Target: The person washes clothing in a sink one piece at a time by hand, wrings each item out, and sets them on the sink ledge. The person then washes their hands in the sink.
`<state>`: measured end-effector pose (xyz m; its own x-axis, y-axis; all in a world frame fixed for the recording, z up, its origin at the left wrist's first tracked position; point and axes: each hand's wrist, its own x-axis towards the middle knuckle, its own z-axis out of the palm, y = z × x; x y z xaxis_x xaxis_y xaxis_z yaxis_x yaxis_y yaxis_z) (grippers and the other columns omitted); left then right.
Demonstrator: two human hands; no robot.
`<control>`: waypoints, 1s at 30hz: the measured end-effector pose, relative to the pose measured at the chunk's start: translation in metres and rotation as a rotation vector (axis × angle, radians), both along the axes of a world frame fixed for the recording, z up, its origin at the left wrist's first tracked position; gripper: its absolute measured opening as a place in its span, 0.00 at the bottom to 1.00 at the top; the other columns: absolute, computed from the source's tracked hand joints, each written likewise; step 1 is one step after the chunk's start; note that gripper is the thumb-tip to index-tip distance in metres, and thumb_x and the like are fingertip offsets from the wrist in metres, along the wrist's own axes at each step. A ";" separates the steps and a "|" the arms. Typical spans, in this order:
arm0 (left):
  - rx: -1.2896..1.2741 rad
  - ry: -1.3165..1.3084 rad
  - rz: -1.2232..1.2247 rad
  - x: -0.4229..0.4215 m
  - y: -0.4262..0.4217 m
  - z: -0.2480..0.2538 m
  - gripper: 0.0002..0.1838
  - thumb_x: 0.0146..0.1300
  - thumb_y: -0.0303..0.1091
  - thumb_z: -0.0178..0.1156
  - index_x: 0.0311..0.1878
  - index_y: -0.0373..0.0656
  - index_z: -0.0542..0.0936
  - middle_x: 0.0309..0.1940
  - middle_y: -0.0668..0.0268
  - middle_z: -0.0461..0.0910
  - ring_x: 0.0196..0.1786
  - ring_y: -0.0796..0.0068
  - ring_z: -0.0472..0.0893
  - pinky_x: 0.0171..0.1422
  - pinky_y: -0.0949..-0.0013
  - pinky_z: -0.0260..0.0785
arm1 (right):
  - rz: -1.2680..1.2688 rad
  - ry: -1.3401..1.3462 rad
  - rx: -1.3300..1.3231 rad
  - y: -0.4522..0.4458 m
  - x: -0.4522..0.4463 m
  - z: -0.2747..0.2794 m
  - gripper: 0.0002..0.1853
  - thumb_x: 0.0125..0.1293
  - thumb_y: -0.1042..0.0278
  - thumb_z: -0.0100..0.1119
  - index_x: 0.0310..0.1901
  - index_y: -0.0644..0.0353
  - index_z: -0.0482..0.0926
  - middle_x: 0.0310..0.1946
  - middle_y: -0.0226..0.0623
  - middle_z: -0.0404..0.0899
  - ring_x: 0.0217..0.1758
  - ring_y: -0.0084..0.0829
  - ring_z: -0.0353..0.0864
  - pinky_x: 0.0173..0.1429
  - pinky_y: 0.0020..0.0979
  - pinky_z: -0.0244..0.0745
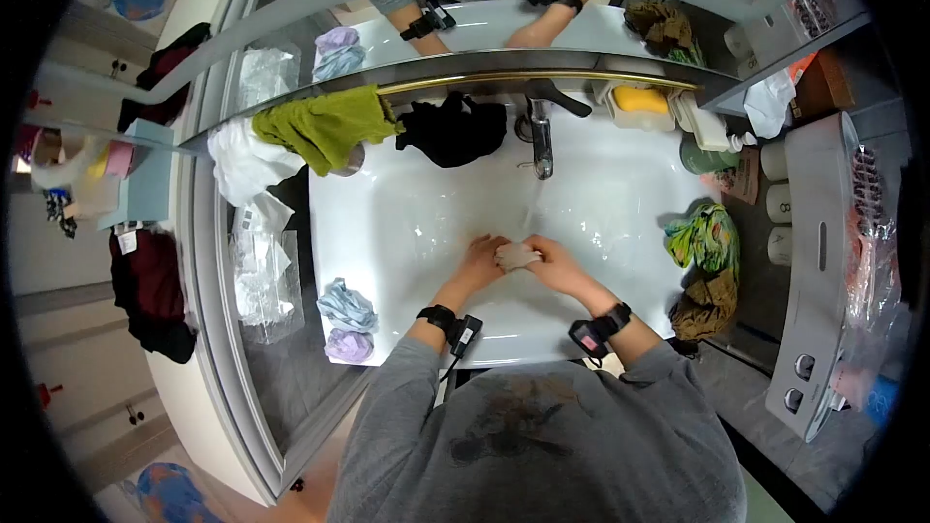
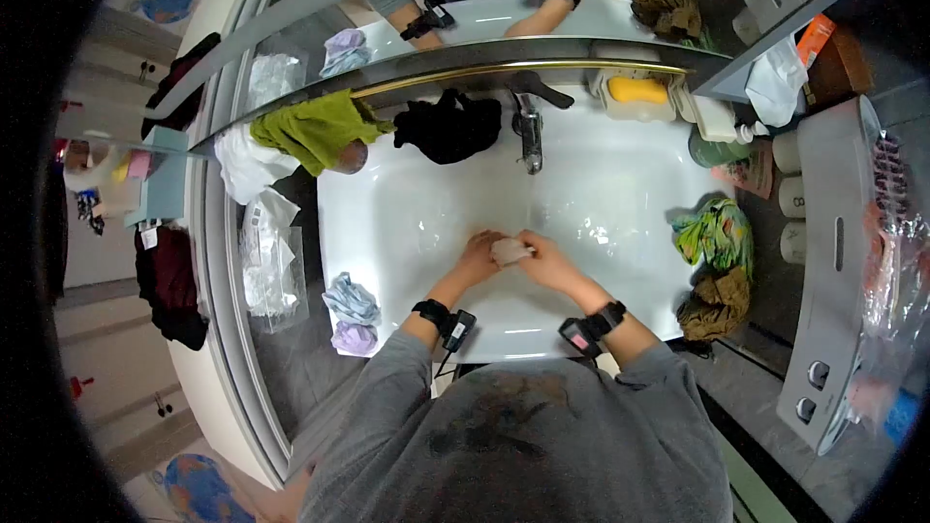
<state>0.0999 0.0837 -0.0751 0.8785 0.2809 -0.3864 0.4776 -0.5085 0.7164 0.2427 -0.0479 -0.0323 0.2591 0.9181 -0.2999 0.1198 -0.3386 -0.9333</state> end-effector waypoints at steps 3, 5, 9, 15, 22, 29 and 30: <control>-0.217 -0.273 0.273 -0.008 -0.003 0.013 0.25 0.43 0.28 0.57 0.50 0.44 0.68 0.48 0.59 0.70 0.55 0.56 0.64 0.59 0.60 0.56 | -0.131 0.160 -0.014 -0.027 0.017 -0.012 0.17 0.53 0.73 0.46 0.47 0.63 0.67 0.39 0.39 0.73 0.40 0.31 0.72 0.43 0.27 0.68; -0.093 -0.410 0.248 -0.001 -0.011 0.031 0.24 0.43 0.27 0.55 0.48 0.44 0.68 0.46 0.58 0.70 0.53 0.55 0.65 0.58 0.59 0.57 | -0.192 0.242 -0.002 -0.031 0.014 -0.012 0.17 0.55 0.71 0.46 0.48 0.63 0.67 0.42 0.37 0.72 0.42 0.30 0.71 0.45 0.27 0.68; 0.049 -0.420 0.048 0.007 -0.043 0.053 0.22 0.44 0.27 0.54 0.48 0.44 0.67 0.45 0.56 0.68 0.53 0.51 0.63 0.58 0.57 0.56 | -0.515 0.828 -0.197 -0.011 -0.018 0.006 0.17 0.61 0.61 0.40 0.48 0.61 0.66 0.46 0.37 0.69 0.45 0.31 0.71 0.53 0.33 0.65; 0.050 -0.564 0.272 0.001 -0.065 0.076 0.26 0.46 0.32 0.59 0.52 0.43 0.66 0.45 0.56 0.66 0.50 0.57 0.67 0.53 0.62 0.61 | -0.378 1.249 -0.118 0.009 -0.032 -0.029 0.19 0.63 0.52 0.41 0.48 0.58 0.66 0.43 0.35 0.70 0.44 0.30 0.72 0.48 0.31 0.70; -0.231 -0.575 1.103 0.001 -0.043 0.016 0.21 0.52 0.33 0.59 0.48 0.36 0.66 0.46 0.58 0.69 0.48 0.70 0.70 0.52 0.69 0.63 | -0.319 1.017 0.059 0.031 -0.061 -0.026 0.17 0.65 0.57 0.37 0.47 0.59 0.67 0.44 0.35 0.71 0.48 0.28 0.71 0.51 0.30 0.69; -0.360 -0.480 0.972 -0.005 -0.039 0.056 0.13 0.53 0.31 0.57 0.41 0.38 0.69 0.33 0.63 0.75 0.40 0.68 0.74 0.52 0.70 0.63 | -0.062 1.271 -0.225 0.028 -0.041 -0.001 0.21 0.65 0.50 0.31 0.50 0.56 0.65 0.45 0.33 0.70 0.47 0.29 0.71 0.51 0.34 0.68; -0.172 -0.466 0.821 -0.006 -0.040 0.066 0.12 0.53 0.31 0.57 0.39 0.39 0.69 0.32 0.63 0.76 0.39 0.66 0.75 0.51 0.70 0.64 | -0.062 1.271 -0.225 0.028 -0.041 0.007 0.21 0.65 0.50 0.31 0.50 0.56 0.65 0.45 0.33 0.70 0.47 0.29 0.71 0.51 0.34 0.68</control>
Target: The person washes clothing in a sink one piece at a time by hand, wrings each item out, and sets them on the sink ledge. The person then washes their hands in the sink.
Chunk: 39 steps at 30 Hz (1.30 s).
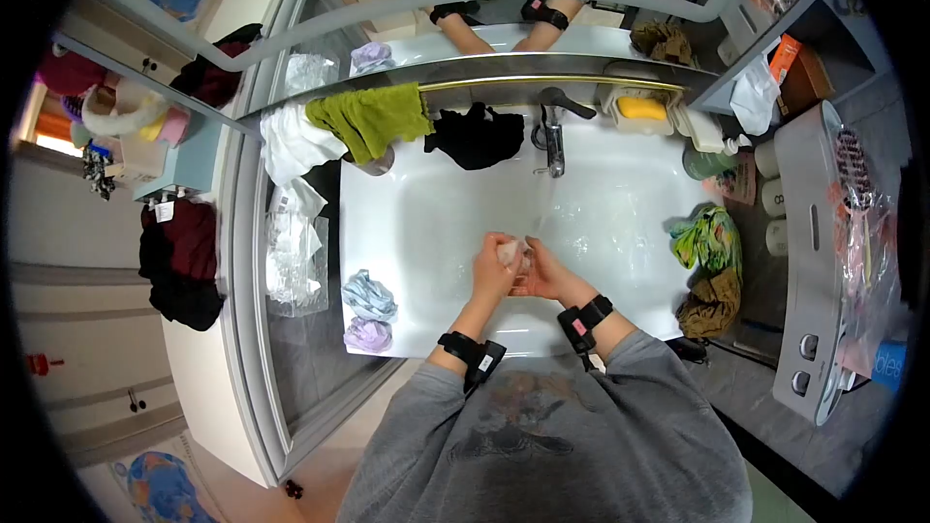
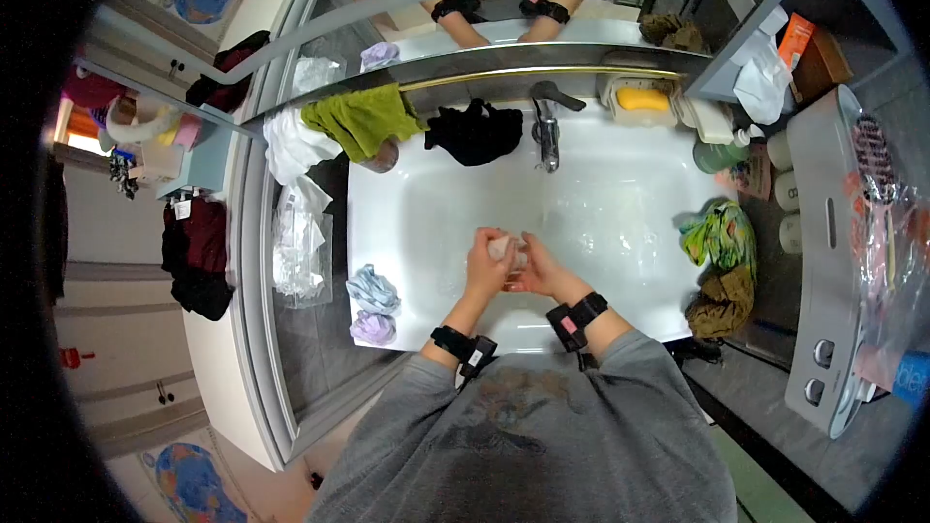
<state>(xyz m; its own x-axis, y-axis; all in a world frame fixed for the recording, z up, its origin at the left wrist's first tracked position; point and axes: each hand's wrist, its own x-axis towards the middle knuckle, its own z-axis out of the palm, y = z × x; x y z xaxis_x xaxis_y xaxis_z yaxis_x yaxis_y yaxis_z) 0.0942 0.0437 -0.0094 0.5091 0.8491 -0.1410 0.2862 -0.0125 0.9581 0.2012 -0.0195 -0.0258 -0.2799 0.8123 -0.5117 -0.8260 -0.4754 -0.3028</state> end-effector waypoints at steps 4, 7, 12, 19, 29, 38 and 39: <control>0.677 -0.112 -0.322 0.003 0.002 -0.012 0.09 0.54 0.31 0.55 0.38 0.41 0.69 0.31 0.60 0.74 0.37 0.61 0.74 0.47 0.68 0.65 | -0.249 0.141 -0.166 0.003 -0.013 -0.003 0.17 0.64 0.55 0.38 0.45 0.59 0.67 0.41 0.33 0.71 0.44 0.30 0.73 0.47 0.30 0.70; 0.630 -0.116 -0.118 0.007 -0.005 -0.020 0.07 0.56 0.32 0.53 0.36 0.40 0.69 0.28 0.61 0.74 0.34 0.67 0.74 0.43 0.69 0.66 | -0.462 0.094 -0.154 0.012 -0.028 -0.031 0.14 0.63 0.58 0.42 0.42 0.59 0.68 0.37 0.33 0.72 0.40 0.31 0.73 0.44 0.30 0.70; -0.198 -0.247 0.382 0.017 -0.016 -0.011 0.09 0.61 0.36 0.46 0.31 0.40 0.66 0.23 0.66 0.69 0.30 0.75 0.70 0.39 0.72 0.65 | -0.646 -0.508 -0.347 0.027 -0.048 -0.019 0.12 0.60 0.61 0.45 0.32 0.62 0.68 0.27 0.34 0.71 0.30 0.29 0.72 0.35 0.31 0.68; -0.875 -0.441 0.664 0.008 -0.001 -0.058 0.15 0.64 0.43 0.39 0.28 0.43 0.66 0.24 0.66 0.70 0.28 0.75 0.71 0.32 0.71 0.66 | -0.254 -1.680 0.148 0.025 -0.037 -0.009 0.09 0.50 0.66 0.48 0.22 0.63 0.68 0.22 0.44 0.71 0.26 0.45 0.71 0.29 0.37 0.66; -1.258 -0.278 0.232 -0.015 0.010 -0.067 0.09 0.56 0.39 0.45 0.30 0.43 0.70 0.25 0.65 0.71 0.27 0.71 0.73 0.28 0.67 0.68 | 0.172 -1.840 0.542 0.015 -0.032 0.005 0.10 0.51 0.62 0.45 0.27 0.59 0.71 0.26 0.41 0.74 0.26 0.43 0.73 0.29 0.38 0.69; -0.638 0.013 0.275 -0.038 0.028 -0.043 0.13 0.54 0.39 0.53 0.37 0.41 0.71 0.30 0.66 0.73 0.31 0.76 0.73 0.34 0.72 0.66 | 0.156 -1.051 -0.121 0.034 -0.043 -0.004 0.20 0.57 0.59 0.44 0.42 0.70 0.67 0.30 0.47 0.74 0.29 0.37 0.76 0.31 0.31 0.74; -0.475 -0.072 0.331 -0.047 0.033 -0.030 0.14 0.54 0.38 0.54 0.39 0.39 0.70 0.33 0.65 0.72 0.35 0.76 0.73 0.38 0.73 0.65 | 0.169 -1.052 -0.103 0.041 -0.051 -0.002 0.20 0.57 0.59 0.44 0.42 0.70 0.67 0.30 0.47 0.74 0.29 0.37 0.76 0.31 0.31 0.74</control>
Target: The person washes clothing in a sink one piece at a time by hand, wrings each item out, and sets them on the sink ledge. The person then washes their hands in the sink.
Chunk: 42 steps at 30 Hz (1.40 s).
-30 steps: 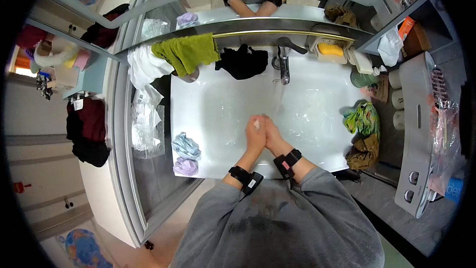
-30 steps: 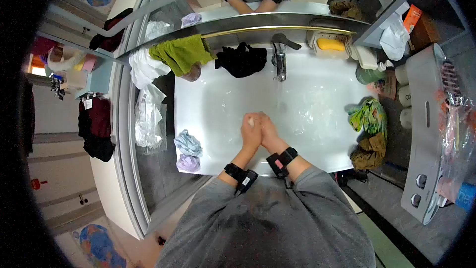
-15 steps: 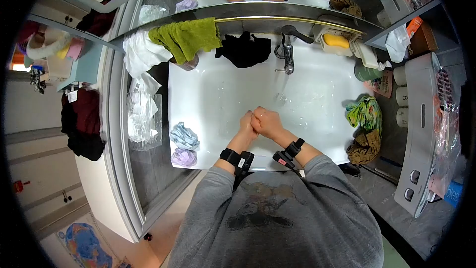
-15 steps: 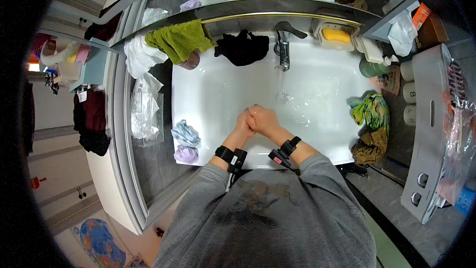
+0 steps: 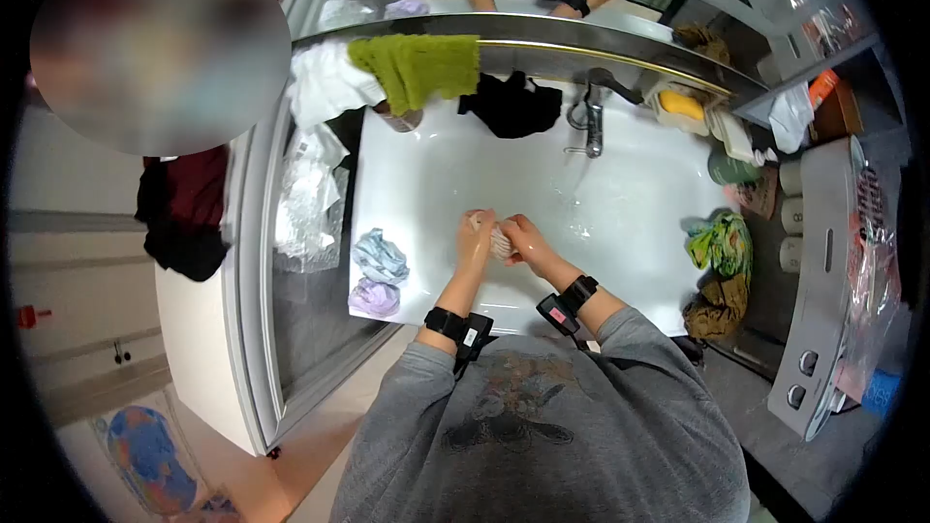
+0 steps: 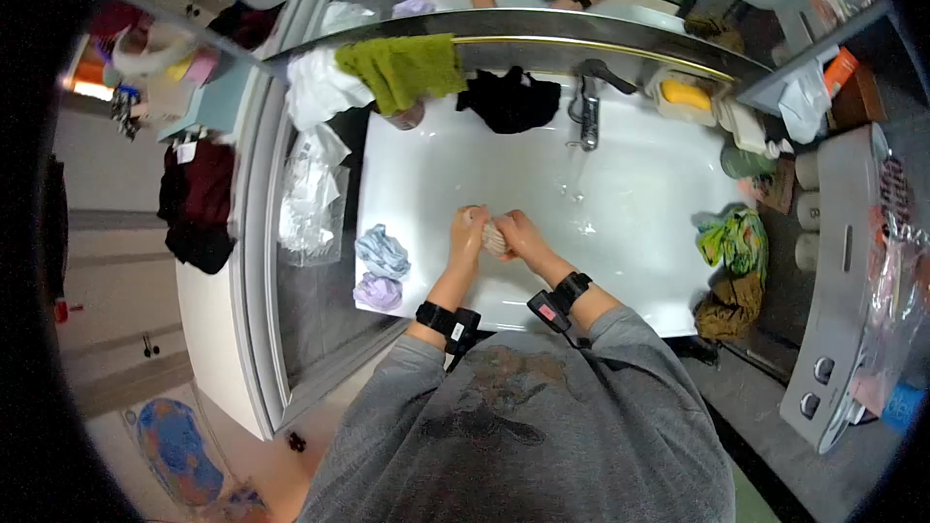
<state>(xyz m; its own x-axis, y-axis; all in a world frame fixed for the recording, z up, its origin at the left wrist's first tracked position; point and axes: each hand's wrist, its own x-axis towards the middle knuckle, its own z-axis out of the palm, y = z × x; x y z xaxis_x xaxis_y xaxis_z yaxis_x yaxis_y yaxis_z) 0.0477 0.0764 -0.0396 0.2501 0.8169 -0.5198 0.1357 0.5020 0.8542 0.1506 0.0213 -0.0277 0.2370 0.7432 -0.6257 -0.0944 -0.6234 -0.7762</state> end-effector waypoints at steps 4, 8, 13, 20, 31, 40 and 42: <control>0.510 0.040 0.313 -0.053 0.032 0.019 0.18 0.55 0.35 0.55 0.45 0.35 0.66 0.43 0.61 0.69 0.45 0.75 0.69 0.49 0.73 0.62 | -0.122 0.506 0.165 0.043 -0.043 0.002 0.24 0.57 0.60 0.45 0.49 0.71 0.59 0.40 0.46 0.69 0.31 0.34 0.76 0.35 0.29 0.78; 0.705 0.468 0.358 -0.099 0.028 0.048 0.23 0.55 0.34 0.54 0.52 0.34 0.63 0.51 0.52 0.64 0.56 0.58 0.63 0.60 0.63 0.52 | -0.204 0.598 0.212 0.087 -0.104 0.013 0.22 0.56 0.64 0.48 0.49 0.69 0.59 0.36 0.46 0.71 0.31 0.32 0.76 0.32 0.29 0.77; 0.820 0.566 0.064 -0.133 0.028 0.041 0.15 0.56 0.31 0.50 0.47 0.37 0.69 0.53 0.48 0.64 0.57 0.53 0.62 0.61 0.62 0.51 | 0.149 -0.050 0.342 0.108 -0.138 -0.026 0.18 0.56 0.62 0.51 0.45 0.63 0.65 0.26 0.45 0.75 0.29 0.31 0.77 0.27 0.31 0.70; 0.873 0.526 -0.015 -0.094 0.031 0.042 0.14 0.55 0.30 0.51 0.45 0.37 0.71 0.52 0.50 0.66 0.55 0.54 0.64 0.59 0.60 0.54 | 0.222 -0.160 0.327 0.079 -0.084 0.006 0.18 0.56 0.60 0.51 0.44 0.64 0.69 0.28 0.44 0.76 0.23 0.31 0.76 0.30 0.31 0.71; 0.919 0.128 -0.734 0.073 -0.038 0.021 0.10 0.54 0.29 0.53 0.40 0.39 0.73 0.45 0.53 0.71 0.53 0.58 0.68 0.56 0.63 0.58 | -0.500 -1.426 -0.052 -0.159 0.153 0.035 0.23 0.45 0.71 0.58 0.47 0.62 0.67 0.49 0.57 0.62 0.53 0.48 0.62 0.55 0.43 0.56; 0.678 0.081 -0.920 0.122 -0.083 0.007 0.12 0.54 0.32 0.54 0.41 0.40 0.73 0.46 0.53 0.70 0.51 0.56 0.69 0.53 0.61 0.61 | -0.438 -1.550 -0.348 -0.248 0.243 0.017 0.18 0.45 0.74 0.57 0.42 0.57 0.69 0.40 0.41 0.70 0.48 0.42 0.66 0.57 0.43 0.54; 0.601 0.101 -0.937 0.125 -0.086 0.011 0.14 0.55 0.33 0.53 0.44 0.40 0.71 0.48 0.55 0.70 0.52 0.60 0.69 0.53 0.63 0.63 | -0.479 -1.528 -0.090 -0.247 0.239 0.026 0.14 0.45 0.76 0.56 0.38 0.57 0.71 0.37 0.37 0.71 0.47 0.39 0.67 0.57 0.43 0.55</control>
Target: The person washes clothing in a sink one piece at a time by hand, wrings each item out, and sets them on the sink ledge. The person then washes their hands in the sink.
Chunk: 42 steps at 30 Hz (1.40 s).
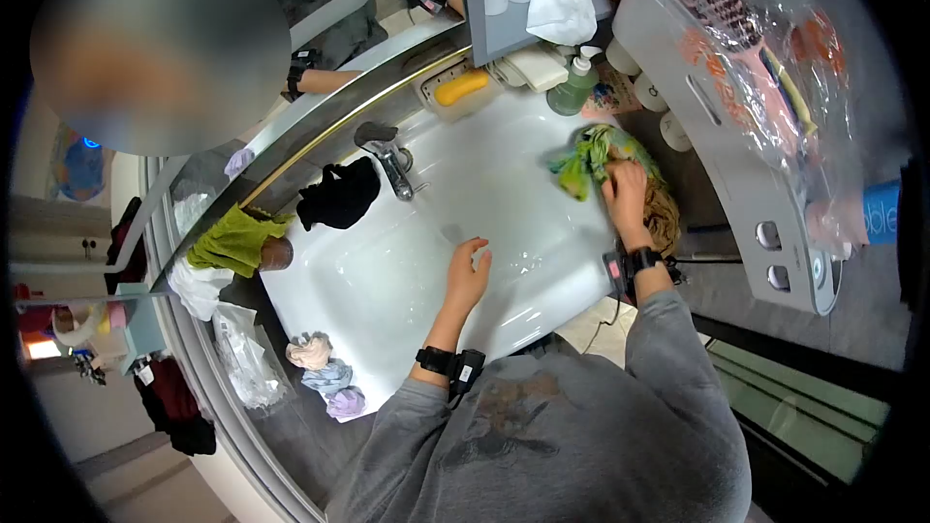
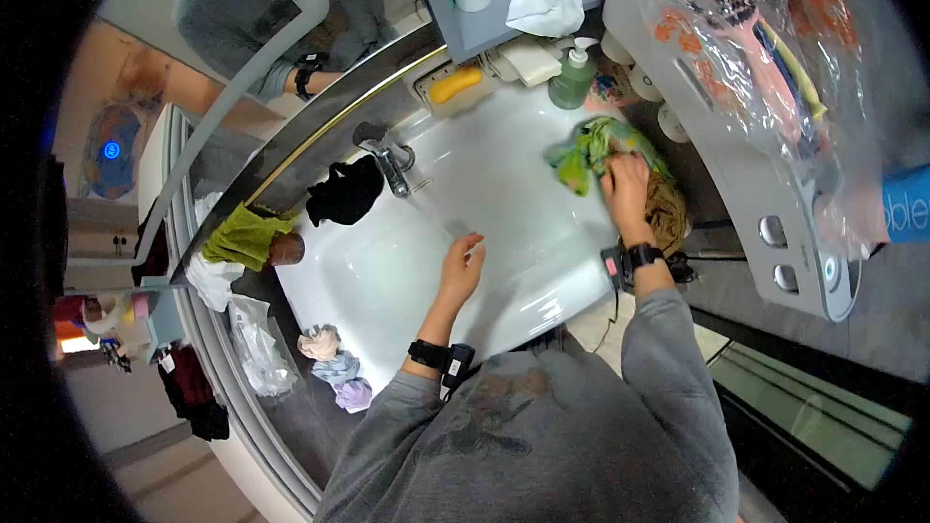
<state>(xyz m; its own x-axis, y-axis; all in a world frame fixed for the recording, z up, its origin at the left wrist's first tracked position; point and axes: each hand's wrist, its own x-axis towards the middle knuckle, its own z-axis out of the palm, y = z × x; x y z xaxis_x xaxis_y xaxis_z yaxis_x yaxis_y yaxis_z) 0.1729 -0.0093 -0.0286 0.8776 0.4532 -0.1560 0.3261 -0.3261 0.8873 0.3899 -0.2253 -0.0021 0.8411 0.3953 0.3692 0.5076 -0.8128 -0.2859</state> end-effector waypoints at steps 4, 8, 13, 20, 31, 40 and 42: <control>-0.122 -0.030 0.038 0.003 -0.010 0.003 0.23 0.57 0.36 0.53 0.55 0.43 0.62 0.53 0.55 0.65 0.53 0.62 0.69 0.51 0.64 0.65 | 0.421 -0.212 0.165 0.015 -0.018 0.022 0.12 0.42 0.76 0.56 0.32 0.57 0.72 0.36 0.37 0.71 0.45 0.38 0.69 0.56 0.42 0.58; -0.264 -0.081 0.143 0.012 -0.011 0.012 0.30 0.59 0.40 0.51 0.61 0.45 0.51 0.58 0.56 0.59 0.54 0.63 0.68 0.52 0.65 0.65 | 0.702 0.012 0.320 0.043 -0.050 0.033 0.13 0.38 0.77 0.58 0.31 0.57 0.74 0.37 0.37 0.72 0.45 0.40 0.70 0.50 0.40 0.64; -0.868 -0.086 0.280 0.001 0.006 0.023 0.30 0.61 0.47 0.44 0.62 0.44 0.50 0.56 0.54 0.58 0.53 0.66 0.68 0.48 0.65 0.67 | 1.035 0.228 0.393 0.083 -0.103 0.039 0.17 0.38 0.75 0.59 0.36 0.57 0.72 0.38 0.37 0.71 0.44 0.40 0.70 0.47 0.37 0.67; -0.264 0.251 0.200 -0.073 0.056 -0.001 0.21 0.52 0.24 0.47 0.52 0.40 0.66 0.44 0.59 0.71 0.42 0.67 0.74 0.41 0.72 0.67 | 1.088 0.778 0.158 0.101 -0.127 -0.012 0.13 0.50 0.68 0.56 0.39 0.56 0.73 0.43 0.42 0.70 0.47 0.43 0.68 0.47 0.35 0.67; 0.757 0.141 0.088 -0.081 0.050 -0.048 0.20 0.50 0.34 0.53 0.50 0.46 0.70 0.52 0.54 0.65 0.54 0.56 0.64 0.56 0.54 0.54 | 0.828 0.664 -0.568 0.132 -0.131 -0.114 0.17 0.55 0.54 0.47 0.43 0.53 0.74 0.41 0.47 0.73 0.48 0.43 0.70 0.54 0.49 0.58; 0.674 0.717 -0.110 -0.100 0.066 -0.086 0.36 0.48 0.50 0.54 0.61 0.48 0.59 0.59 0.60 0.58 0.64 0.60 0.51 0.63 0.41 0.32 | 0.496 0.657 -0.566 0.110 -0.094 -0.141 0.12 0.57 0.62 0.44 0.32 0.57 0.76 0.29 0.42 0.77 0.33 0.44 0.76 0.38 0.42 0.69; 0.768 0.745 -0.072 -0.118 0.082 -0.094 0.36 0.49 0.50 0.54 0.61 0.46 0.59 0.58 0.61 0.60 0.64 0.62 0.52 0.63 0.40 0.31 | 0.430 0.657 -0.482 0.101 -0.081 -0.134 0.11 0.56 0.62 0.46 0.31 0.58 0.76 0.31 0.42 0.77 0.36 0.44 0.75 0.40 0.42 0.69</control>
